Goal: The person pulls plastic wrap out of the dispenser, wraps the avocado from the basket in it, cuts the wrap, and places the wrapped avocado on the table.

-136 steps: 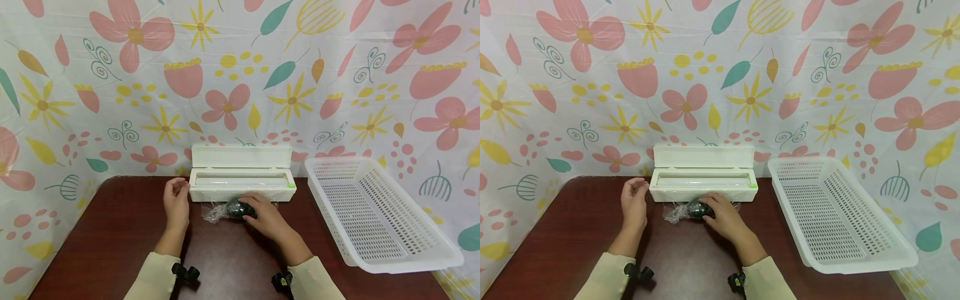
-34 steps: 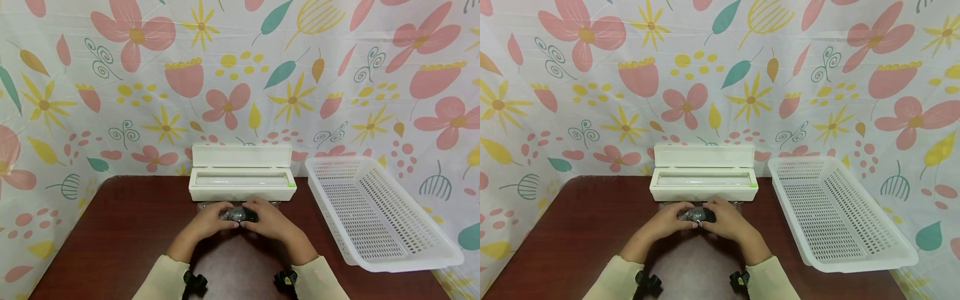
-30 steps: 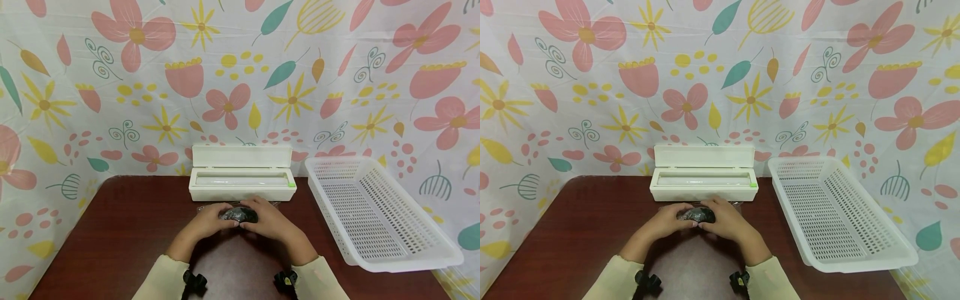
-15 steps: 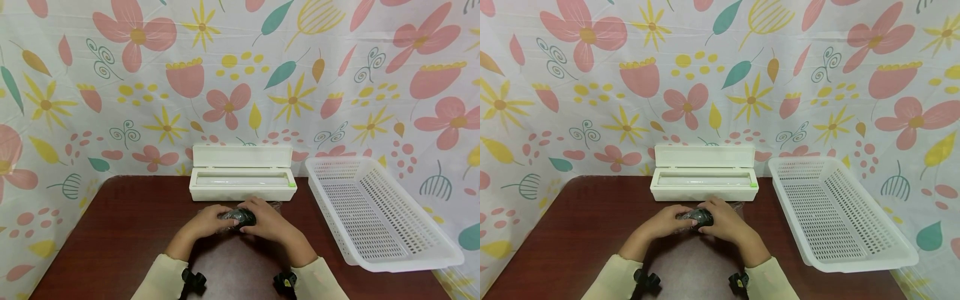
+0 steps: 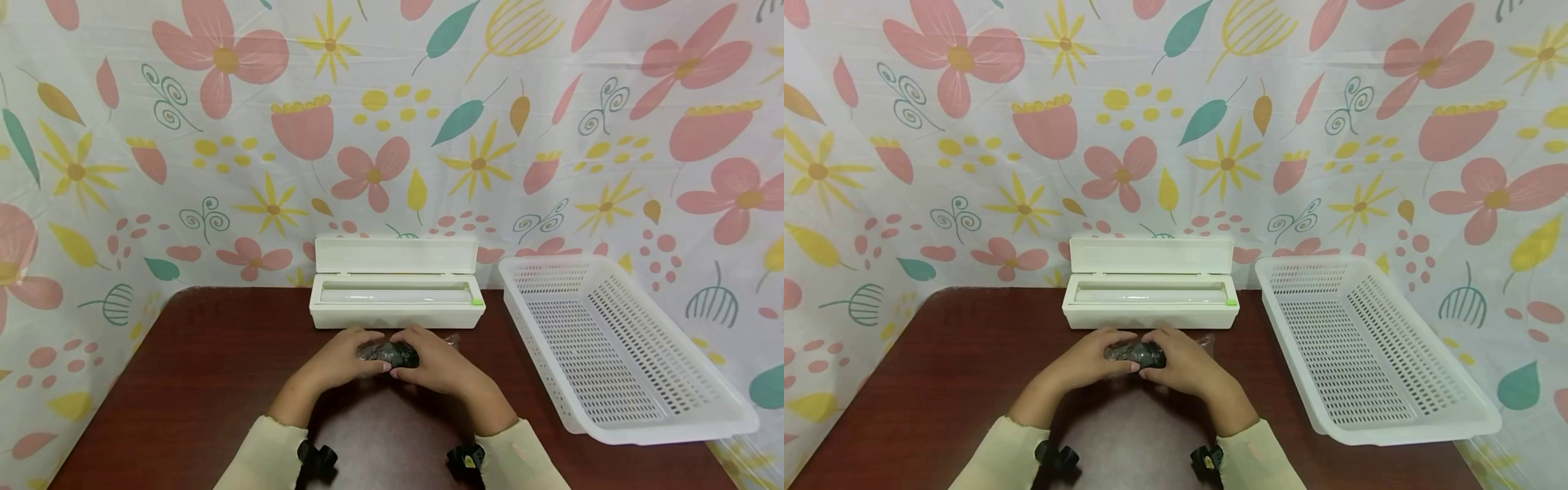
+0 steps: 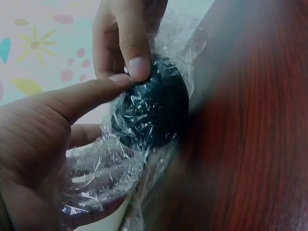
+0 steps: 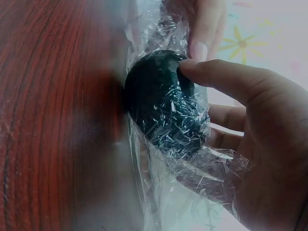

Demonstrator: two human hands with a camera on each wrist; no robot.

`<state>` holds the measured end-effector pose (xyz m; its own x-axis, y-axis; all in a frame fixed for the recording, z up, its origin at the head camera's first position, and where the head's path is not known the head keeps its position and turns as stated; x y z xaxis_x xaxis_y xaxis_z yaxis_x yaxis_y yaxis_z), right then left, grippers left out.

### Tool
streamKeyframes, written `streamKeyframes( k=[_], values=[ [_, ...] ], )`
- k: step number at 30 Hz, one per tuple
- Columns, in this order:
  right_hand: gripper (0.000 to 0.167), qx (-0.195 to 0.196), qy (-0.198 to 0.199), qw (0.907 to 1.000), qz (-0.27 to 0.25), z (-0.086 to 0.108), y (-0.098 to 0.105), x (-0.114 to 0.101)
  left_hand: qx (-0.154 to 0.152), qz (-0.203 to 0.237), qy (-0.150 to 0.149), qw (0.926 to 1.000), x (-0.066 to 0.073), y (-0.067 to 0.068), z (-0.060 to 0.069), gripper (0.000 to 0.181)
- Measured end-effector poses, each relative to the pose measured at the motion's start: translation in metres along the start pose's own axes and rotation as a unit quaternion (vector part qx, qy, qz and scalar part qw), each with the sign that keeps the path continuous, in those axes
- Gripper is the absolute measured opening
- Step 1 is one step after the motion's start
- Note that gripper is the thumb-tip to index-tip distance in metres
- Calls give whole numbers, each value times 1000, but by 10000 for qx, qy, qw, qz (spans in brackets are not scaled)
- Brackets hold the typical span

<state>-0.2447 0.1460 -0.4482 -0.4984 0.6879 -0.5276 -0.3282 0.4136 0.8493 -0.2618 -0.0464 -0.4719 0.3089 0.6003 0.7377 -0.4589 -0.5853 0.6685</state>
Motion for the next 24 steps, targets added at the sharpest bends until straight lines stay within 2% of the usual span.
streamKeyframes(
  k=[3, 10, 17, 24],
  values=[
    [49, 42, 74, 9999, -55, 0, 0, 0, 136, -120, -110, 9998, 6, 1, 1, 67],
    [41, 49, -55, 9998, -175, -1, -1, 2, 296, -255, -282, 9988, 17, 2, 4, 62],
    [37, -250, -126, 9987, -429, -2, -5, 7, 126, -289, -367, 9988, 24, 1, 6, 57],
    [44, -312, -281, 9982, -421, -3, -6, 10, -95, -320, -255, 9991, 22, -1, 6, 59]
  ],
)
Point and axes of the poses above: each hand's wrist, its own z-axis away from the middle knuckle, its own y-axis out of the back of the hand, x = y × z, the point moved 4 cm from there along -z, towards the middle knuckle, and after that the axes turned 6 degrees about -x, right-handed, at the moved point
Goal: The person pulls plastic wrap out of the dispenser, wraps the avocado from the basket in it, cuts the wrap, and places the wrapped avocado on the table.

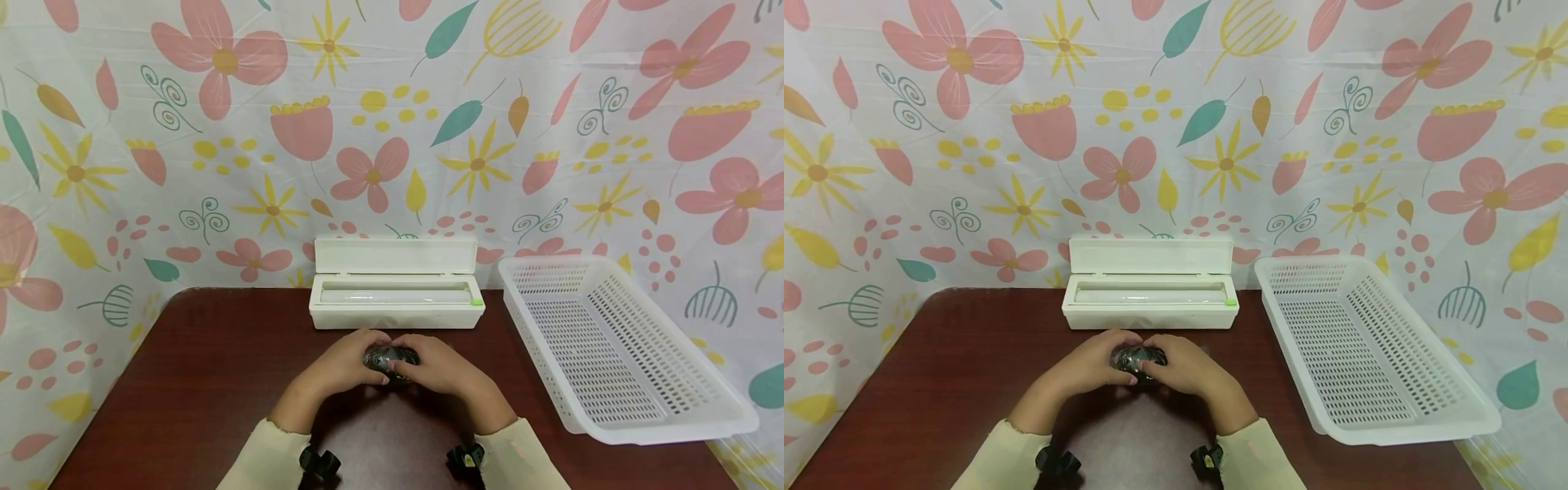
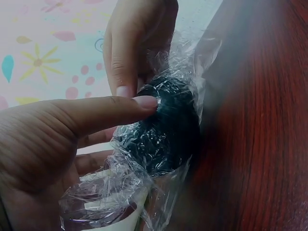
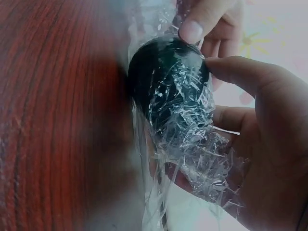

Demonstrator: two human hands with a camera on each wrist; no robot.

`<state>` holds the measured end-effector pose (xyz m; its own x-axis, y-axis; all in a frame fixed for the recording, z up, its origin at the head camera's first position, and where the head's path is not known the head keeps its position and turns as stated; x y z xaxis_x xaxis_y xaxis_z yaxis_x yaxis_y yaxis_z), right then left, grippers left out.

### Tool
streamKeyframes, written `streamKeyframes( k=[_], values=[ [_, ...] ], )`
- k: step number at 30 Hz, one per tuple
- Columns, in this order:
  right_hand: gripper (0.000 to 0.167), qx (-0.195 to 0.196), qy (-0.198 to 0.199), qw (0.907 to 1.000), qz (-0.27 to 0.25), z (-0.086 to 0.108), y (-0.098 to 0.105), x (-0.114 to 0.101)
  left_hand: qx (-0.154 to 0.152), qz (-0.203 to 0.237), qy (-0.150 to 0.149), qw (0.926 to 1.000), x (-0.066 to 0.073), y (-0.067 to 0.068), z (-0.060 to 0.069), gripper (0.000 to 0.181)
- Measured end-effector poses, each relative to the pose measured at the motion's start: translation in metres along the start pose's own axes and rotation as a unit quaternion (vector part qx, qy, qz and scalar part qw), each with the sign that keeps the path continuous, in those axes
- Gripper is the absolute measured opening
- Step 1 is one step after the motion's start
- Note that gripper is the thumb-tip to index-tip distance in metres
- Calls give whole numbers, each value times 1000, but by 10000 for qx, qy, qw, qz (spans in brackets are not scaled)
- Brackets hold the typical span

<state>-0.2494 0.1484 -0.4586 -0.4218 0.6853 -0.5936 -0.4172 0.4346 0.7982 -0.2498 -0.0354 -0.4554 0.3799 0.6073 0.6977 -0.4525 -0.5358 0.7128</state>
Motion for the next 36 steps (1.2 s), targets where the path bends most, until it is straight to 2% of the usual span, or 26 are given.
streamKeyframes(
  k=[9, 15, 21, 27, 36],
  values=[
    [41, -162, -16, 9998, 75, -2, -1, -2, -206, 3, 9, 9998, -3, -3, 0, 58],
    [38, 263, 244, 9986, 380, -1, 1, -5, -267, 231, 112, 9993, -6, -2, 1, 46],
    [30, 605, 529, 9954, 517, 3, 6, -12, -389, 421, 357, 9977, -10, -3, 2, 45],
    [26, 681, 621, 9941, 564, 6, 8, -16, -208, 263, 375, 9987, -13, -2, 1, 51],
    [25, 620, 622, 9940, 650, 6, 8, -18, -404, 402, 549, 9969, -13, -2, 2, 54]
  ],
)
Point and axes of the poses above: each hand's wrist, its own z-axis away from the middle knuckle, its own y-axis out of the back of the hand, x = y × z, the point moved 4 cm from there along -z, towards the middle knuckle, and after that the axes turned 6 degrees about -x, right-handed, at the moved point
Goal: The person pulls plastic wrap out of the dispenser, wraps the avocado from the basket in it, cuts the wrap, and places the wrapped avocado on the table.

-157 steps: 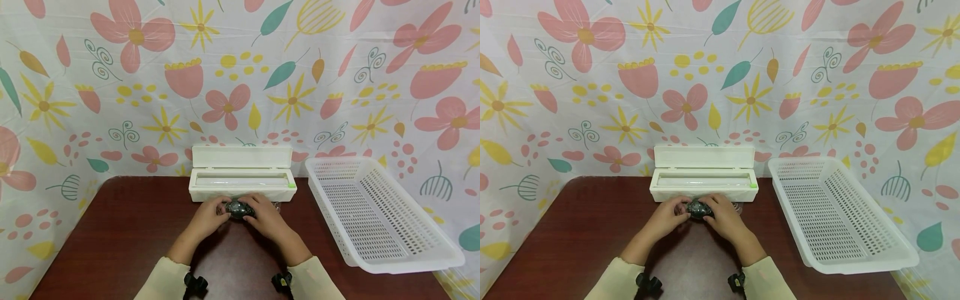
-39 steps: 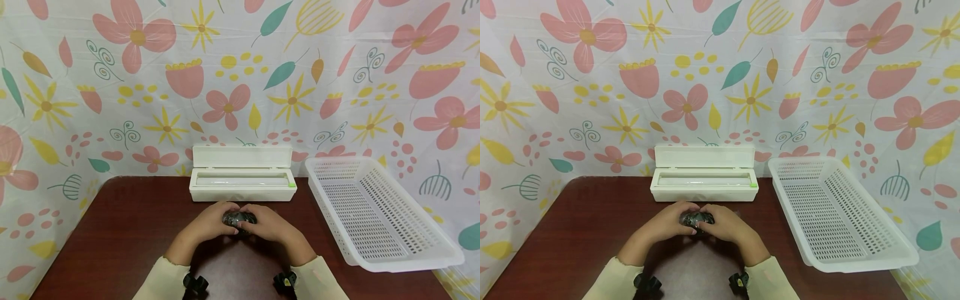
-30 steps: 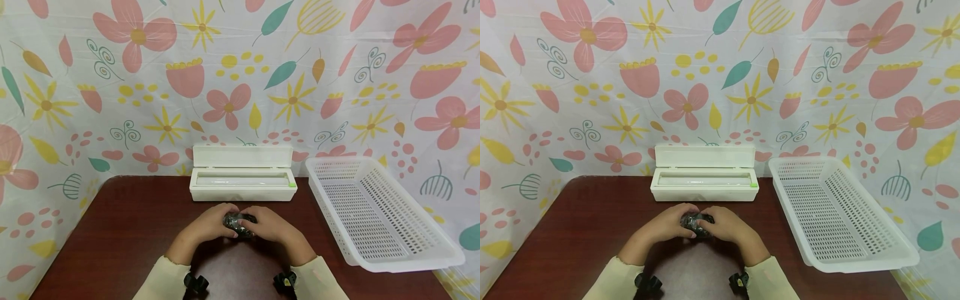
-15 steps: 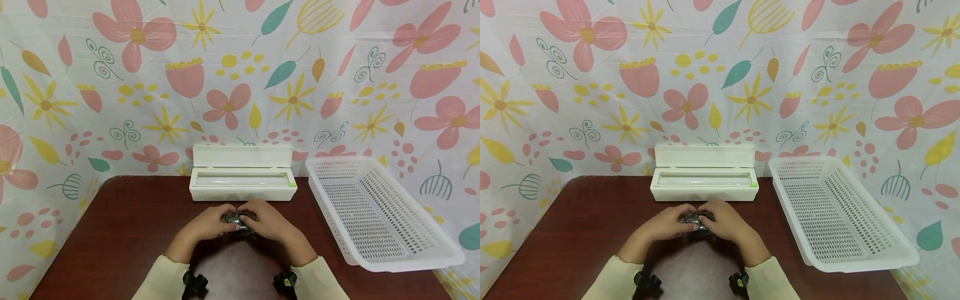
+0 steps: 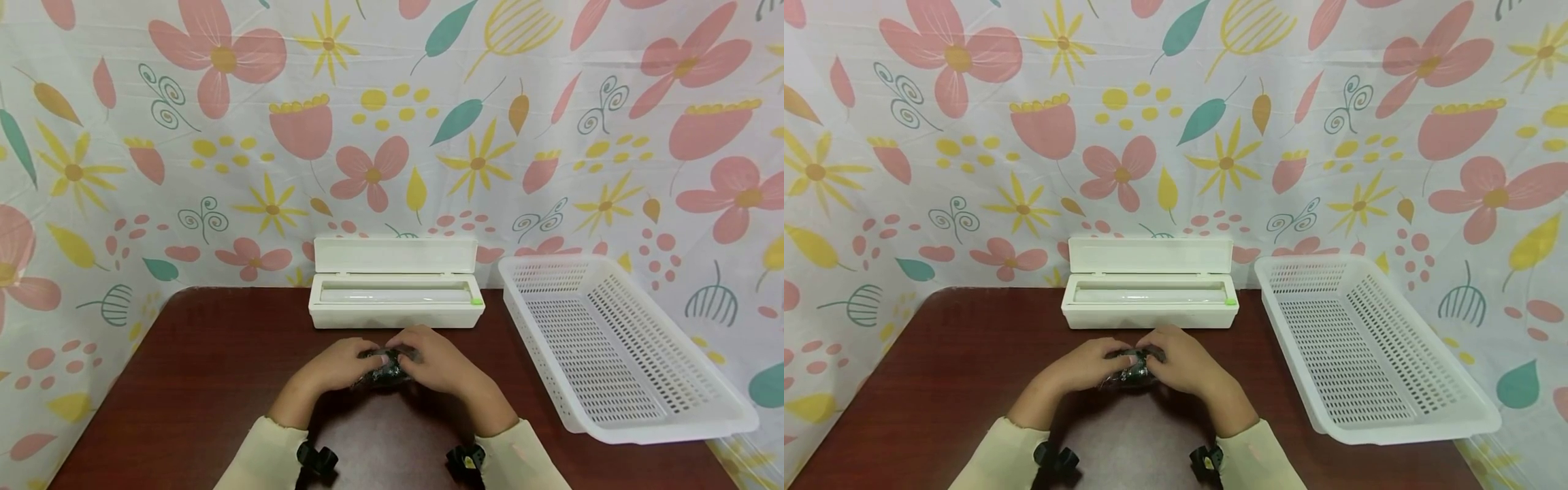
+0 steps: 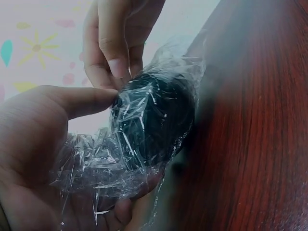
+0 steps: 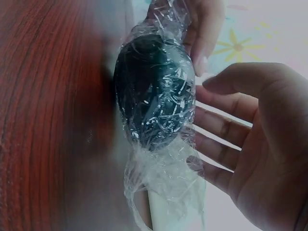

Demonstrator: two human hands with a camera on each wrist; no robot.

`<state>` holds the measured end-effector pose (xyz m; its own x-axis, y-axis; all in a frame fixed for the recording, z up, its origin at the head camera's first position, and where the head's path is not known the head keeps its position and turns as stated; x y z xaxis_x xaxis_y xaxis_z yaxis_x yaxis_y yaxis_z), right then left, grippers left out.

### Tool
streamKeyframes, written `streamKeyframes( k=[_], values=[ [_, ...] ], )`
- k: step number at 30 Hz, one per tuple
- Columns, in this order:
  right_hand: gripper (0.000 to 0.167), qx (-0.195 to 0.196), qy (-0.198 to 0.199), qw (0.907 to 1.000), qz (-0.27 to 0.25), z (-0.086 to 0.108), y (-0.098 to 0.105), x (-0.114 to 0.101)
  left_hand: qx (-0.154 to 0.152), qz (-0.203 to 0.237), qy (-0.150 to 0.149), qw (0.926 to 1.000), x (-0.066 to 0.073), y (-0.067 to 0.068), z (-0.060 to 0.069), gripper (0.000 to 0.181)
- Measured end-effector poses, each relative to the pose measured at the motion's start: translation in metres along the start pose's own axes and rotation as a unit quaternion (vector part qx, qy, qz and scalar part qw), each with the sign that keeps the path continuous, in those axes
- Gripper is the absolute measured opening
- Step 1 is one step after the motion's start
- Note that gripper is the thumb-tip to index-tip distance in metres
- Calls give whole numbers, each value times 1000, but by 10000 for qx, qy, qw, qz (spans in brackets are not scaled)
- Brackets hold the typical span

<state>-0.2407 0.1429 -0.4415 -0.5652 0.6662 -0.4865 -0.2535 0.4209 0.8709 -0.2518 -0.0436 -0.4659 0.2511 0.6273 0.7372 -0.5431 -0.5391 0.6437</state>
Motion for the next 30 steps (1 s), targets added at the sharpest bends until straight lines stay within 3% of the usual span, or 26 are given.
streamKeyframes(
  k=[5, 8, 12, 15, 22, 30],
  values=[
    [24, -50, 45, 9999, 105, -1, -1, 0, -5, 104, 117, 9999, -1, 0, 0, 57],
    [26, -97, 30, 9999, 67, -1, -1, 0, 400, -143, 32, 9991, 1, 2, -1, 55],
    [33, -144, 83, 9999, 49, -2, -3, -1, 1047, -588, -280, 9924, 11, 6, 2, 44],
    [39, -175, 71, 9998, 89, -3, -6, -1, 1213, -931, -479, 9871, 21, 7, 5, 37],
    [48, -230, -185, 9987, 418, -4, -12, 2, 1008, -1400, -498, 9837, 32, 2, 8, 61],
    [57, -265, -73, 9995, 120, -7, -12, 6, 932, -1543, -328, 9831, 21, -6, 0, 68]
  ],
)
Point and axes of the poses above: each hand's wrist, its own z-axis away from the middle knuckle, its own y-axis out of the back of the hand, x = y × z, the point moved 4 cm from there along -z, towards the middle knuckle, and after that the axes turned 6 degrees about -x, right-handed, at the moved point
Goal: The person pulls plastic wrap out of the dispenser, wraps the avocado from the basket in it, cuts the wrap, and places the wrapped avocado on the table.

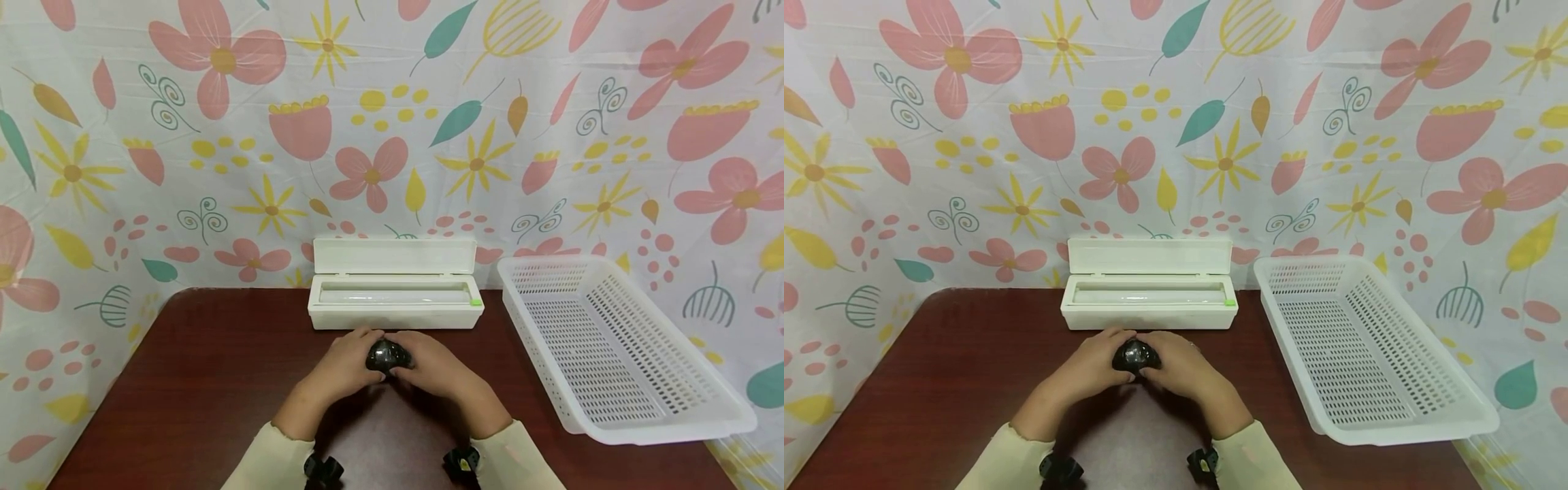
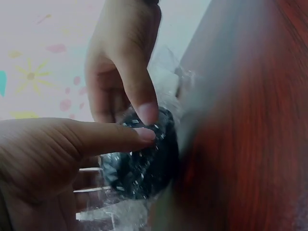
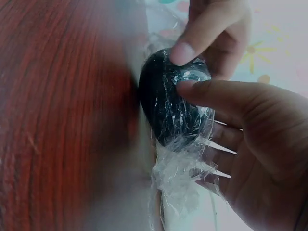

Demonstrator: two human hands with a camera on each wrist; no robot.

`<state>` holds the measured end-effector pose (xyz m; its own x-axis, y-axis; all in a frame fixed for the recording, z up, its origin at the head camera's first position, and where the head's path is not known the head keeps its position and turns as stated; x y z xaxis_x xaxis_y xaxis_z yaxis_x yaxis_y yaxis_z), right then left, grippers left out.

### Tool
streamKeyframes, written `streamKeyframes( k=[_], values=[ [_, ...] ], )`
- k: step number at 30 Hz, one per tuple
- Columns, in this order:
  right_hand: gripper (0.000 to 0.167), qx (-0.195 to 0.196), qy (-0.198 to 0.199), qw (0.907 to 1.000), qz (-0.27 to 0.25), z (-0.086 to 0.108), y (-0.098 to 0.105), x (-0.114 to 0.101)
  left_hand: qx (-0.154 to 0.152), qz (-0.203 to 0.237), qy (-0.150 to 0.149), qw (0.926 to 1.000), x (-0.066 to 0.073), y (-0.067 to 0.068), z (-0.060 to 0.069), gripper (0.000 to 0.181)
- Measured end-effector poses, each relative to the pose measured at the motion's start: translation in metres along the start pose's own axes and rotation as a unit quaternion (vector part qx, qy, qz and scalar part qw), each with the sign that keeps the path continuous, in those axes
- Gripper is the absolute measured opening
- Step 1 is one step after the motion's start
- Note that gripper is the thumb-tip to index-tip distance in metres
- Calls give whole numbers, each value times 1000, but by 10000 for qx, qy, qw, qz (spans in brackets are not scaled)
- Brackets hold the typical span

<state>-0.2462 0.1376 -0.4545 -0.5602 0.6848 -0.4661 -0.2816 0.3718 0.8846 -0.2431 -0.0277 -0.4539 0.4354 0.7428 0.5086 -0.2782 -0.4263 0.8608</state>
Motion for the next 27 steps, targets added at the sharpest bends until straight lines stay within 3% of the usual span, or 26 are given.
streamKeyframes(
  k=[8, 16, 22, 27],
  values=[
    [63, 5, -147, 9998, -95, -1, -3, 3, 61, -33, -2, 10000, -9, -7, -4, 61],
    [67, 44, -328, 9994, -109, 2, -5, 5, 98, 161, 45, 9998, -18, -13, -8, 67],
    [70, 167, -93, 9994, -272, 5, 2, 1, 34, 720, 29, 9974, -21, -11, -9, 64],
    [59, 578, -19, 9960, -676, 6, 11, -8, -22, 1418, -65, 9899, -20, -6, -10, 60]
  ],
)
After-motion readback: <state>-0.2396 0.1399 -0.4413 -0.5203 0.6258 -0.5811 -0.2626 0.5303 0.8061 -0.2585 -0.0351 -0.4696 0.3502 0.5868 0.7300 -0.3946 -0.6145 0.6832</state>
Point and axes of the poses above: each hand's wrist, its own z-axis away from the middle knuckle, its own y-axis out of the back of the hand, x = y × z, the point moved 4 cm from there along -z, towards the middle knuckle, and after that the axes turned 6 degrees about -x, right-handed, at the moved point
